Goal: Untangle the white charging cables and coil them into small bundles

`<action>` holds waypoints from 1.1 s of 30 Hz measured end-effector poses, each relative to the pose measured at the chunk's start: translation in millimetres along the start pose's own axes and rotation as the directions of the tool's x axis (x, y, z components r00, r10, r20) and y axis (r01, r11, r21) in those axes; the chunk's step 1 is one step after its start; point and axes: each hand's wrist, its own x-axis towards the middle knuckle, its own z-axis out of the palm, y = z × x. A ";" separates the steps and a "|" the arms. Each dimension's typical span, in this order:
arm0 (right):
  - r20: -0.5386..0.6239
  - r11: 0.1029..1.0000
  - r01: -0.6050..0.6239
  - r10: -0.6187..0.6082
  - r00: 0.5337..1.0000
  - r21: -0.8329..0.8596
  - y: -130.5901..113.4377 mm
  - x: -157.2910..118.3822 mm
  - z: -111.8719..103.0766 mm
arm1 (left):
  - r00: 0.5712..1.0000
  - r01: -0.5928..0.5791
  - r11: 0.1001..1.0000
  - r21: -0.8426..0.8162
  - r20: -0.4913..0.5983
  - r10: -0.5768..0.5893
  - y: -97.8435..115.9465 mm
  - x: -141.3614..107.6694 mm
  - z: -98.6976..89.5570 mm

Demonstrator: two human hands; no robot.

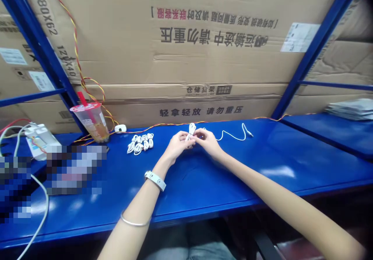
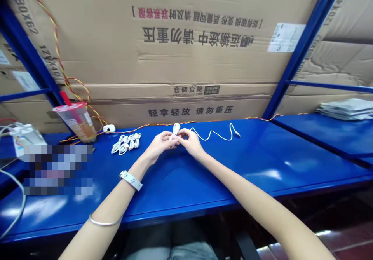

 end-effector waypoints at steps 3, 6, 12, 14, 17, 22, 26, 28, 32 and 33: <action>0.016 0.997 0.041 -0.040 0.999 -0.070 -1.4 0.0 0.1 | 1.000 -0.005 1.000 0.022 -0.004 0.005 -0.9 -0.2 -2.1; 0.021 0.996 0.047 -0.046 0.999 -0.075 -5.2 -0.5 -1.2 | 0.999 0.008 1.000 -0.009 0.035 -0.008 -1.0 0.1 -5.1; 0.040 0.997 0.027 -0.025 0.999 -0.072 -6.4 0.0 -4.8 | 0.995 0.013 1.000 -0.028 0.095 -0.010 -1.2 0.7 -3.0; 0.043 0.997 0.018 -0.015 0.999 -0.071 -6.3 0.2 -5.0 | 0.997 0.029 0.999 -0.031 0.077 -0.026 -0.4 0.8 -0.3; 0.033 0.989 0.013 -0.008 0.999 -0.144 -6.3 0.0 -4.7 | 0.997 0.074 0.994 -0.078 0.026 -0.073 1.4 0.6 3.7; 0.015 0.956 0.036 -0.033 0.999 -0.293 -8.5 -1.7 -3.3 | 0.993 0.116 0.971 -0.211 0.021 -0.114 3.3 -0.1 5.3; 0.019 0.941 0.066 -0.063 0.998 -0.331 -11.9 -2.7 -1.8 | 0.994 0.103 0.979 -0.179 -0.029 -0.110 3.5 0.7 5.2; 0.007 0.939 0.071 -0.072 0.997 -0.336 -12.5 -2.5 -1.1 | 0.994 0.053 0.983 -0.178 -0.082 -0.069 4.1 1.1 6.6; -0.033 0.935 0.066 -0.082 0.996 -0.349 -9.4 -0.4 -3.2 | 0.988 -0.036 0.963 -0.266 -0.156 -0.006 9.1 0.6 7.8; -0.048 0.935 0.054 -0.075 0.996 -0.351 -7.5 0.4 -5.2 | 0.985 -0.061 0.954 -0.294 -0.173 0.010 11.0 0.3 6.3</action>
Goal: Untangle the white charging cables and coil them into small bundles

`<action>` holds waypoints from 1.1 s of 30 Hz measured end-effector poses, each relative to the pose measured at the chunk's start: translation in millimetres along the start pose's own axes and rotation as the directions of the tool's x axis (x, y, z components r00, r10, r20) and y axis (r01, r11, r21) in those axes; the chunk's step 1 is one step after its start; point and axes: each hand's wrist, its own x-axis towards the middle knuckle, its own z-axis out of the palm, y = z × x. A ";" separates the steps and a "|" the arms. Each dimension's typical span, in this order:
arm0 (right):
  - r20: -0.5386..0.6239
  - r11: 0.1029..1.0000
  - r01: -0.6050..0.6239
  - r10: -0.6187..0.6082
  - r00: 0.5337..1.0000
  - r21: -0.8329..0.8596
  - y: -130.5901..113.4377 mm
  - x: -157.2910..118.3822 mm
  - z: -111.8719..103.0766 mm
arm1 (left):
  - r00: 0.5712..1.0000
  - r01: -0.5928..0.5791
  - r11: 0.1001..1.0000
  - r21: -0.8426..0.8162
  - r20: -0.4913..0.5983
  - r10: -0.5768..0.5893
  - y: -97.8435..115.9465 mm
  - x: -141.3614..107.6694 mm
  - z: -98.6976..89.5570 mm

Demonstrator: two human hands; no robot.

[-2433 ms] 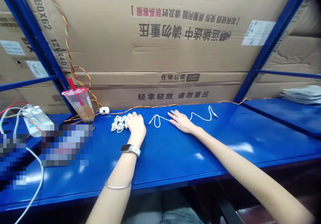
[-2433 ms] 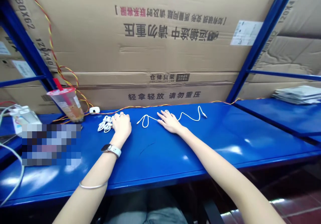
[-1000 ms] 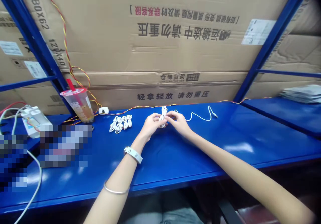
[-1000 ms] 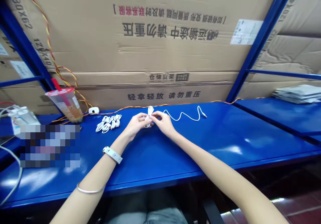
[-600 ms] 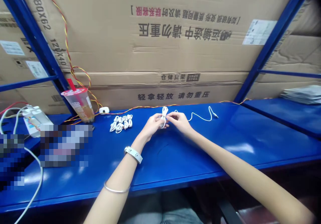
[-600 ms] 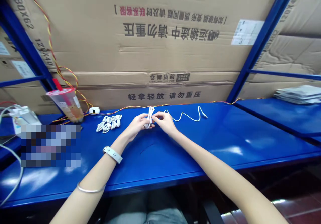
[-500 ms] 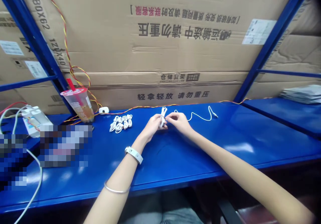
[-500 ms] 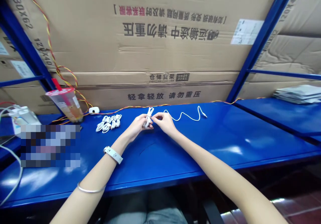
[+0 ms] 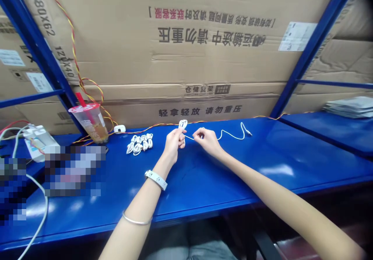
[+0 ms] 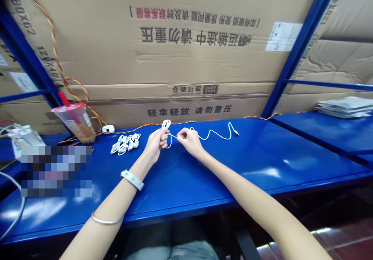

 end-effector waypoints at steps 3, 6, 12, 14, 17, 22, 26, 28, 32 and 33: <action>-0.041 0.998 -0.062 0.062 0.997 0.003 9.1 2.7 -6.3 | 0.995 -0.080 0.992 -0.100 -0.070 0.073 8.9 1.4 -7.6; -0.068 0.995 -0.102 0.103 0.992 0.012 13.9 5.0 -13.9 | 0.984 -0.102 0.991 -0.087 -0.158 0.087 15.5 3.9 -16.9; -0.156 0.970 0.070 -0.108 0.982 -0.232 2.2 3.8 -18.9 | 0.993 0.114 0.991 0.077 -0.043 -0.111 10.8 0.7 -12.8; -0.151 0.924 0.158 -0.221 0.963 -0.348 -1.6 2.0 -18.5 | 0.976 0.204 0.975 0.091 0.060 -0.209 7.8 -2.5 -8.4; -0.122 0.894 0.216 -0.283 0.951 -0.392 -4.9 -0.2 -18.1 | 0.959 0.207 0.972 0.111 0.174 -0.225 5.5 -6.1 -4.9; -0.191 0.987 0.128 -0.144 0.971 -0.096 -5.0 2.6 -18.4 | 0.961 0.142 0.979 0.144 0.216 -0.171 8.4 -8.2 -5.1; -0.085 0.950 -0.036 0.066 0.994 0.310 -0.9 9.6 -18.2 | 0.911 0.175 0.965 0.195 0.338 -0.234 14.5 -11.3 -4.4; -0.057 0.922 -0.067 0.095 0.994 0.381 0.3 12.0 -19.0 | 0.892 0.207 0.953 0.220 0.359 -0.277 17.3 -12.5 -4.2; -0.035 0.915 -0.050 0.070 0.997 0.399 0.3 13.8 -23.5 | 0.913 0.222 0.928 0.298 0.270 -0.305 21.1 -11.1 -5.5; -0.025 0.919 -0.046 0.061 0.998 0.392 0.3 14.0 -24.6 | 0.927 0.215 0.923 0.319 0.232 -0.296 21.3 -9.9 -6.0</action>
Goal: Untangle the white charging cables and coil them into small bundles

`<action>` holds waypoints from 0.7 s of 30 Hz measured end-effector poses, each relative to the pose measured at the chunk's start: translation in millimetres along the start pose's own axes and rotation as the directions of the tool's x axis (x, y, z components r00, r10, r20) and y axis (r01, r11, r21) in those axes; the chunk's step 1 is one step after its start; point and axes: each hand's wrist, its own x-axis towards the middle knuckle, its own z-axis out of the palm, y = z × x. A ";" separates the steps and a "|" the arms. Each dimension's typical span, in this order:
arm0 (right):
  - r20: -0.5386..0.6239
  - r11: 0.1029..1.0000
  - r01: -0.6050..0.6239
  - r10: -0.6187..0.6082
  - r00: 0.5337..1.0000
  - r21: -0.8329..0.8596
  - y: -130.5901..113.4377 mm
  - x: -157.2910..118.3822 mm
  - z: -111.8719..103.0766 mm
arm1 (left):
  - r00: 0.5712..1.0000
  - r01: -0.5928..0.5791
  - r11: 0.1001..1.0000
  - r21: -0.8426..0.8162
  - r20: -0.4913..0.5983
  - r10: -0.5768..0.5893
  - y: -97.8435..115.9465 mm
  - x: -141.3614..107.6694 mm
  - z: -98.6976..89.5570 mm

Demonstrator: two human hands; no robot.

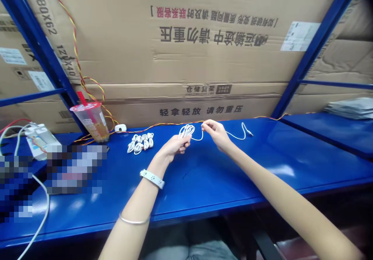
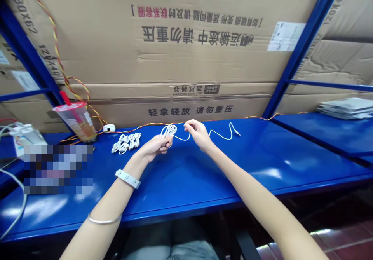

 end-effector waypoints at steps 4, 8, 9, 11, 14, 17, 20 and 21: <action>0.025 0.999 0.013 -0.011 1.000 -0.044 -0.2 -0.3 -1.1 | 0.982 -0.014 0.999 0.051 -0.189 0.023 -2.2 6.2 -1.1; 0.023 0.997 0.023 -0.021 1.000 -0.077 2.7 -0.7 1.2 | 0.937 -0.046 0.999 0.011 -0.347 0.046 -5.1 13.0 0.0; 0.024 0.996 0.025 -0.023 0.999 -0.084 4.2 0.0 0.3 | 0.924 -0.058 0.998 -0.015 -0.379 0.048 -4.8 14.2 -1.1; -0.012 0.997 0.019 -0.020 1.000 -0.081 7.8 3.0 -5.1 | 0.893 -0.085 0.994 -0.075 -0.449 0.043 -2.8 15.2 -6.1; -0.160 1.000 -0.013 0.010 0.987 -0.018 10.5 9.4 -21.2 | 0.836 -0.148 0.976 -0.157 -0.547 0.039 1.4 13.8 -18.8; -0.090 0.994 -0.071 0.078 0.993 0.087 2.2 10.6 -33.0 | 0.841 -0.179 0.961 -0.212 -0.540 0.038 3.5 10.6 -27.9; 0.242 0.966 -0.185 0.138 0.960 0.183 -15.0 1.7 -27.1 | 0.902 -0.162 0.942 -0.293 -0.432 0.021 3.4 8.7 -28.1; 0.359 0.957 -0.220 0.141 0.923 0.191 -20.4 -2.9 -21.7 | 0.928 -0.149 0.931 -0.332 -0.373 0.015 3.4 8.4 -27.1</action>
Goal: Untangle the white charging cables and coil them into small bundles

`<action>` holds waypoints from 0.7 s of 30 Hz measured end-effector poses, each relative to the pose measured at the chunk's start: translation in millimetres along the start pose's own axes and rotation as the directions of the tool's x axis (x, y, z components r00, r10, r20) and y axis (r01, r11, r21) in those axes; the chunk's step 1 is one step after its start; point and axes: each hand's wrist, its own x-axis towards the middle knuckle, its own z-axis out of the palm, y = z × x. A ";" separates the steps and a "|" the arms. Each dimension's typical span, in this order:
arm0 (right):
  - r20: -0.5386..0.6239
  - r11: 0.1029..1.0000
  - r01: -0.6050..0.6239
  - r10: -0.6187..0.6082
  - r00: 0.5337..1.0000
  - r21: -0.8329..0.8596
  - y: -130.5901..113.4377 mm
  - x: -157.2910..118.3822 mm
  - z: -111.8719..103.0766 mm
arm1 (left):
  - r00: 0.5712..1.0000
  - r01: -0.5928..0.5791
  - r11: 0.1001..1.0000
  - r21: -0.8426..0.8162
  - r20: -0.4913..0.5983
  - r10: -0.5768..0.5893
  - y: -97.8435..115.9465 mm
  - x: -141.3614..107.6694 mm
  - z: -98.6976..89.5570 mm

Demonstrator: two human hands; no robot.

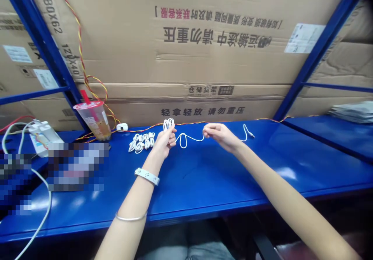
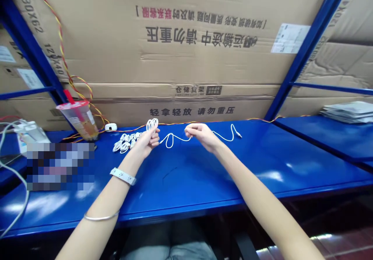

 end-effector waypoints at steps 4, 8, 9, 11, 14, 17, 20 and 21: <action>0.411 0.989 -0.123 0.144 0.900 -0.078 1.0 -8.4 31.1 | 0.972 0.127 0.985 -0.118 0.212 -0.101 1.8 -1.6 3.2; 0.535 0.964 -0.082 0.210 0.819 -0.253 12.9 -10.5 45.3 | 0.956 0.156 0.982 -0.102 0.265 -0.124 3.6 -3.5 5.3; 0.526 0.956 -0.056 0.207 0.825 -0.288 14.8 -10.4 46.2 | 0.956 0.153 0.985 -0.085 0.267 -0.125 3.0 -4.2 6.2; 0.472 0.939 -0.013 0.185 0.862 -0.344 16.5 -9.4 45.8 | 0.956 0.145 0.989 -0.038 0.263 -0.130 0.4 -5.4 8.3; 0.291 0.907 0.026 0.107 0.951 -0.421 17.4 -5.5 42.2 | 0.960 0.111 0.993 0.049 0.252 -0.120 -5.8 -6.8 11.8; 0.037 0.900 0.048 -0.035 0.999 -0.432 21.3 0.2 38.4 | 0.960 0.102 0.988 0.113 0.248 -0.128 -13.4 -7.9 15.3; -0.108 0.903 0.060 -0.116 0.987 -0.426 26.5 3.7 37.0 | 0.949 0.135 0.978 0.162 0.263 -0.175 -22.4 -10.0 19.7; -0.113 0.897 0.055 -0.116 0.987 -0.439 27.7 3.9 37.2 | 0.943 0.140 0.974 0.178 0.276 -0.186 -25.4 -11.0 21.3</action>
